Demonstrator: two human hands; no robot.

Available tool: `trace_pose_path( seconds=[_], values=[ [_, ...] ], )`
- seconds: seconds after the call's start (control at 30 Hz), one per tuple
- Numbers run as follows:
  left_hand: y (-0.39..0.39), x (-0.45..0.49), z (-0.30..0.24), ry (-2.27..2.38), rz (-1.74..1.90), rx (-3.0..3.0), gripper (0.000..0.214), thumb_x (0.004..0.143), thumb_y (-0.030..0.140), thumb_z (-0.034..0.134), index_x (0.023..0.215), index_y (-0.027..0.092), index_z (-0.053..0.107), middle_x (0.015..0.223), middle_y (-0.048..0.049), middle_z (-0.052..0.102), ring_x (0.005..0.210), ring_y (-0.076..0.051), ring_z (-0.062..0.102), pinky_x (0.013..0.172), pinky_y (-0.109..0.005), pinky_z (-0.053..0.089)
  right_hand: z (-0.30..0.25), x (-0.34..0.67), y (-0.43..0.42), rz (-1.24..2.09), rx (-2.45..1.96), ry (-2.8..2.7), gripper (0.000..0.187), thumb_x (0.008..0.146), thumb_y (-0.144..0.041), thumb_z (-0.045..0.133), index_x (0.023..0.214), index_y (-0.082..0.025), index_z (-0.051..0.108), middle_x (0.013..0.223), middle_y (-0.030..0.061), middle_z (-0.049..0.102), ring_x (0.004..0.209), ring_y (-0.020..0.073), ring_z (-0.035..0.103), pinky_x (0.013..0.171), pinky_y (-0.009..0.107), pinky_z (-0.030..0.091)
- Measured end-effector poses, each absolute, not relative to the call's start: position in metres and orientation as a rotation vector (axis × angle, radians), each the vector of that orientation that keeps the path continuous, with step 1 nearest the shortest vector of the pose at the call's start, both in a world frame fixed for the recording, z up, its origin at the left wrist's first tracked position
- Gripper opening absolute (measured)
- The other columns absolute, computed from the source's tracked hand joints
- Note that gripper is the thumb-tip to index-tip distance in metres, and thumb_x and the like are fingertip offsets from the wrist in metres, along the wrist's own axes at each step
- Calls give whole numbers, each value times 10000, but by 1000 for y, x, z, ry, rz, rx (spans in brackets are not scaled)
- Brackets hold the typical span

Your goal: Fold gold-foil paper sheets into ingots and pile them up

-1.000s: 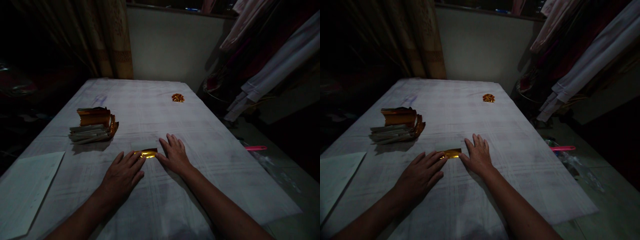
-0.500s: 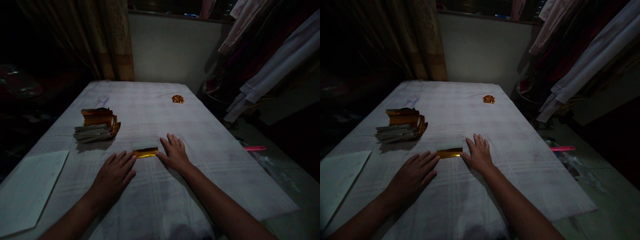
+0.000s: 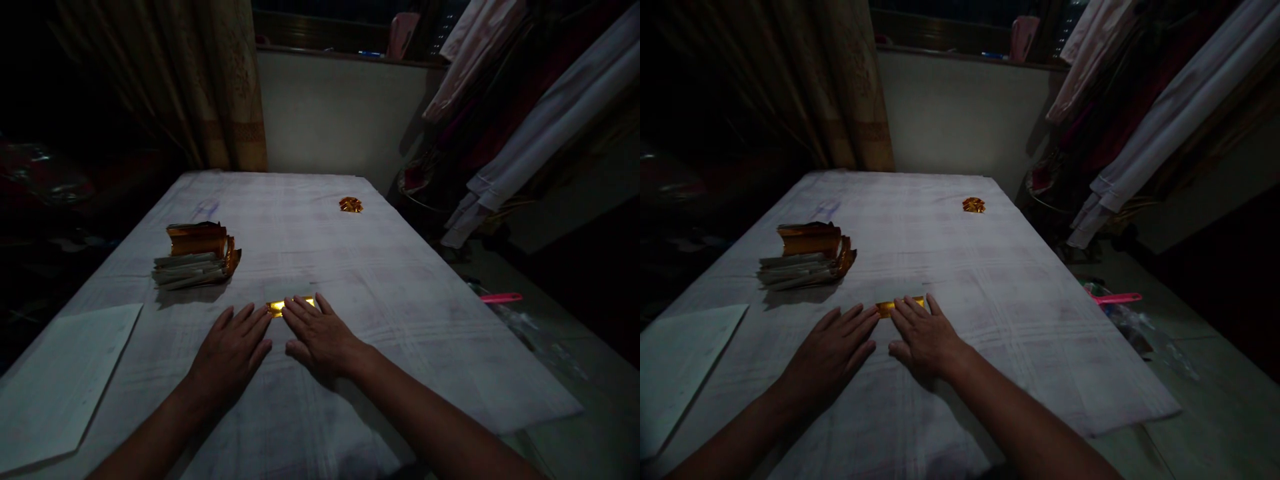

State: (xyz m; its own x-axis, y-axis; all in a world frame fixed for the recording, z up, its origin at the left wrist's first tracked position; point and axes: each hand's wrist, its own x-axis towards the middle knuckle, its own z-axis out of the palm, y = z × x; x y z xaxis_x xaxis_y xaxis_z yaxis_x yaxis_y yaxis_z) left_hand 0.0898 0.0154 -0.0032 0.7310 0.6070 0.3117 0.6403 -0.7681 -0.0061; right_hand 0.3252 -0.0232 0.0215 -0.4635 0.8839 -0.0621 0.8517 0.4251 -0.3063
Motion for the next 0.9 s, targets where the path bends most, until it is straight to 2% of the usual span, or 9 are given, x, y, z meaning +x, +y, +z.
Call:
trace_pose_path(
  seconds=[0.23,0.33,0.4,0.47,0.53,0.6,0.7,0.8,0.9],
  values=[
    [16,92,6,-1044,-429,-2830,379,1029,357,431,1325,212,618,1371,-98,663,1268,-305,599,1102,-548,365,25,367,-33,412,-1746,-2503,612,1022,-428,492,1569,-187,359,1632,136,284,1527,298,246,1234,610,142],
    [20,102,21,-1086,-403,-2841,286,1024,303,428,1152,220,670,1237,-84,725,1134,-275,654,1103,-547,349,25,376,-33,457,-1738,-2477,603,1009,-407,514,1560,-200,380,1630,137,295,1525,303,252,1229,612,145],
    [25,112,32,-1131,-346,-2858,220,1009,264,460,1017,212,674,1080,-69,745,1007,-255,672,1087,-544,354,23,379,-29,490,-1697,-2415,536,1015,-363,490,1525,-208,442,1609,129,362,1510,291,300,1219,607,184],
    [31,123,40,-1175,-287,-2848,158,980,269,524,970,194,663,984,-77,723,940,-265,656,1009,-511,419,21,382,-22,507,-1658,-2274,462,1017,-315,459,1461,-209,529,1541,123,487,1451,265,419,1197,558,280],
    [36,131,43,-1195,-291,-2826,147,945,287,586,1016,178,654,1029,-108,699,958,-283,638,932,-467,464,20,383,-13,518,-1652,-2086,422,1006,-287,459,1399,-204,592,1440,119,602,1343,238,548,1136,472,402],
    [41,137,42,-1194,-350,-2809,249,909,282,634,1130,167,632,1120,-133,682,1026,-298,627,921,-447,476,22,383,-2,529,-1703,-1935,410,989,-267,485,1371,-199,616,1376,109,654,1259,221,614,1068,398,477],
    [44,139,38,-1143,-381,-2841,303,884,231,651,1182,190,617,1119,-114,695,1034,-288,637,908,-428,485,26,380,16,537,-1808,-1877,399,980,-244,505,1357,-192,628,1366,90,662,1240,202,626,1051,336,483],
    [44,135,38,-1056,-375,-2919,183,895,191,613,1069,219,660,1012,-74,719,959,-263,655,864,-408,491,31,375,35,570,-1820,-1932,358,971,-251,539,1301,-211,673,1322,70,692,1212,194,644,1038,308,479],
    [42,127,40,-954,-418,-2957,162,919,197,574,1021,237,694,986,-61,725,904,-236,659,840,-387,492,37,367,52,615,-1815,-2023,341,947,-268,588,1266,-222,699,1304,62,704,1207,203,646,1012,288,475]
  ],
)
